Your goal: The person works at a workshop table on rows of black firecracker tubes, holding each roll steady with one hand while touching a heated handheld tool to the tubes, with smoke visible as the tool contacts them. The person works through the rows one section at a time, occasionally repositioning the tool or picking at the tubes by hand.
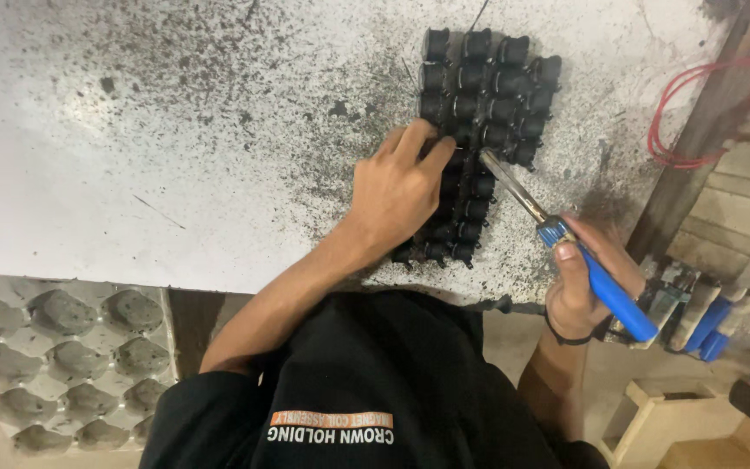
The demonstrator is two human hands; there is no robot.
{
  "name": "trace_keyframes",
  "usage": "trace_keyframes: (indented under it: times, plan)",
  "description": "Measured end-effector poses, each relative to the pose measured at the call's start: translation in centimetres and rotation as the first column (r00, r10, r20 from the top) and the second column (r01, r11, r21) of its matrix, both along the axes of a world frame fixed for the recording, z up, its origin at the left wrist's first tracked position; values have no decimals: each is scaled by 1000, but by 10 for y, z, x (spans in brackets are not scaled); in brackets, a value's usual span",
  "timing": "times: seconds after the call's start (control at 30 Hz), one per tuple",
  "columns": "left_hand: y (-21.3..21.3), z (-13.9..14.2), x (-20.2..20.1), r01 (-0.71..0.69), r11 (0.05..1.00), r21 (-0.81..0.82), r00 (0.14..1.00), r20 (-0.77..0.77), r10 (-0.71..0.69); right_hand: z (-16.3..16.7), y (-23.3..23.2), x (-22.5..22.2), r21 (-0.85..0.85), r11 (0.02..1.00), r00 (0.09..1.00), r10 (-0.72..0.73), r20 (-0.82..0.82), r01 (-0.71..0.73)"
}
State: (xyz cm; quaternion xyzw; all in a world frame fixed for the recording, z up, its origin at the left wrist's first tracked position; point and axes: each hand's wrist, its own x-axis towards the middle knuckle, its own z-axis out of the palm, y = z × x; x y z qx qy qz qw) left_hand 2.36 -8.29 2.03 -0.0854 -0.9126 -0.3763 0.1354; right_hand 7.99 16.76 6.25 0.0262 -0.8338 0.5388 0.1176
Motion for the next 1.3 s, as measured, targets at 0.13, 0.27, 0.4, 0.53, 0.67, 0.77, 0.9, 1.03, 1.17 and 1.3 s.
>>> trace_keyframes:
  times: [0.13,0.27,0.4,0.53,0.67,0.77,0.9,1.03,1.17,1.3]
  plan:
    - [8,-9,-2,11,1000,7,1000,18,-11,11,-6,-6,32,997,997,75,21,-76]
    - [12,-13,-8,35,999,-9,999,29,-34,22,-17,-15,88,994,991,59,119,-70]
    - [13,-14,-8,96,995,-18,995,35,-95,36,-26,-23,190,971,989,135,64,-145]
    - [18,-15,-9,128,992,-3,991,26,-128,53,-32,-27,395,880,963,260,68,-265]
    - [18,-12,-11,118,993,-25,992,49,-117,62,-24,-26,412,871,962,212,174,-267]
    - [7,-6,-2,75,997,-18,996,51,-74,50,-9,-17,211,971,979,72,192,-113]
    - [-10,2,19,44,999,-29,999,23,-44,3,1,9,-121,990,997,-60,46,65]
    - [-6,5,27,61,998,-14,993,105,-59,-17,11,30,-168,981,995,-92,28,95]
    - [2,2,25,80,997,-2,994,79,-80,-7,8,31,-102,993,993,-52,102,62]
    - [7,-5,21,111,994,-8,991,71,-110,7,-7,19,-60,998,994,0,110,6]
